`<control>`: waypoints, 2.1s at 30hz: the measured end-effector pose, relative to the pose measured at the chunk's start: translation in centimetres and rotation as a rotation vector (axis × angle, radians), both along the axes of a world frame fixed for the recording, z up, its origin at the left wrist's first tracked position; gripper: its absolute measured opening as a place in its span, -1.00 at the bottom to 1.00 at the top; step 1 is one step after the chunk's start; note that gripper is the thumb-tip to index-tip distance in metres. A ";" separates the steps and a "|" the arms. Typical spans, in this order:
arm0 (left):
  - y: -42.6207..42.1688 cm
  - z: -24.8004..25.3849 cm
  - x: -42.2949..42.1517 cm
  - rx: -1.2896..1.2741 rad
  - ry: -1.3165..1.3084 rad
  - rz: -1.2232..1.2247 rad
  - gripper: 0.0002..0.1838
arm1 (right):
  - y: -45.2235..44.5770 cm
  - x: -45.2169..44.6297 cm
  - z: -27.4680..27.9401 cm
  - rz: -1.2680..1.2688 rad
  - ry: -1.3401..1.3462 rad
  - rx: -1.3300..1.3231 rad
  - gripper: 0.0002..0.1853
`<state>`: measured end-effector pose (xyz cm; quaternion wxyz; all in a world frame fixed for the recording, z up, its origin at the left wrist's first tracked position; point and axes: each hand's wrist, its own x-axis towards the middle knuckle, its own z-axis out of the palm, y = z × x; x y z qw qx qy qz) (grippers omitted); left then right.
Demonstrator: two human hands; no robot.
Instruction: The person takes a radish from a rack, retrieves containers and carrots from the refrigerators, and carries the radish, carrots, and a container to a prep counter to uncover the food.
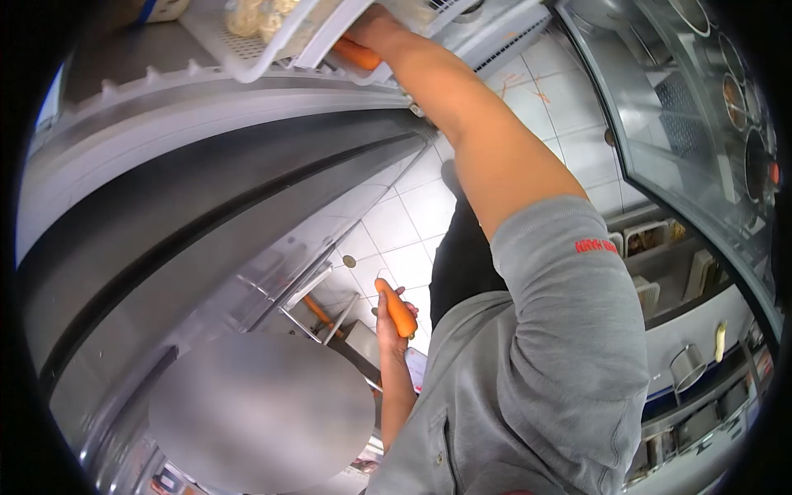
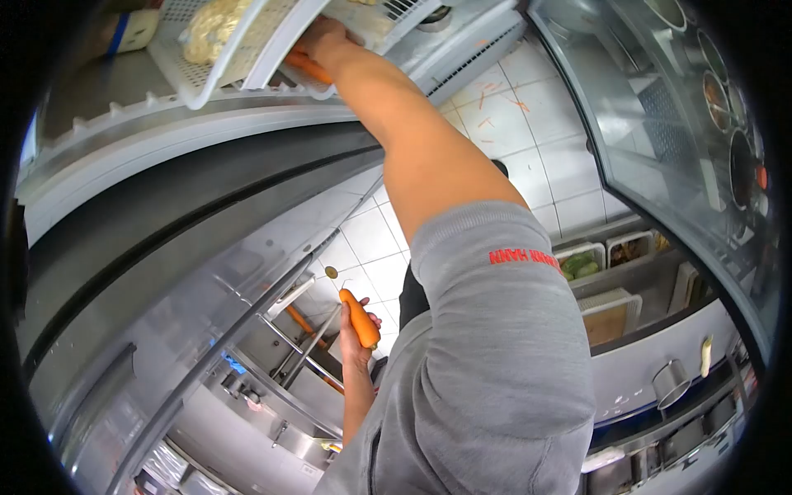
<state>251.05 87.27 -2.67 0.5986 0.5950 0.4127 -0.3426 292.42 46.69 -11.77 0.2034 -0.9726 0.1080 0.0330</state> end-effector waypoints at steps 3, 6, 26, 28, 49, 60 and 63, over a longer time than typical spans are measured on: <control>-1.1 0.6 -0.7 -0.085 -0.019 0.087 -0.37 | -1.0 4.2 -5.8 -0.076 -0.351 0.131 -0.40; -1.9 0.1 -0.8 -0.291 -0.066 0.194 -0.46 | -2.5 -3.0 3.4 0.035 -0.119 0.206 -0.35; -36.5 3.6 4.2 -1.404 -0.014 -0.187 -0.10 | -6.6 -51.1 16.9 -0.129 -0.660 0.399 -0.37; -38.0 3.7 2.5 -1.505 0.055 -0.274 -0.08 | -7.9 -55.6 18.8 -0.233 -0.868 0.212 -0.47; -11.8 -2.3 -5.2 -1.240 0.387 -0.968 -0.39 | -15.3 -69.4 16.0 -1.308 -1.186 0.581 -0.14; -8.9 1.6 -18.9 -1.142 0.431 -1.305 -0.40 | 25.7 -81.4 4.1 -1.105 -0.880 1.169 -0.39; -10.1 1.1 -25.2 -1.137 0.424 -1.401 -0.44 | 34.2 -91.2 3.7 -1.222 -0.691 1.040 -0.45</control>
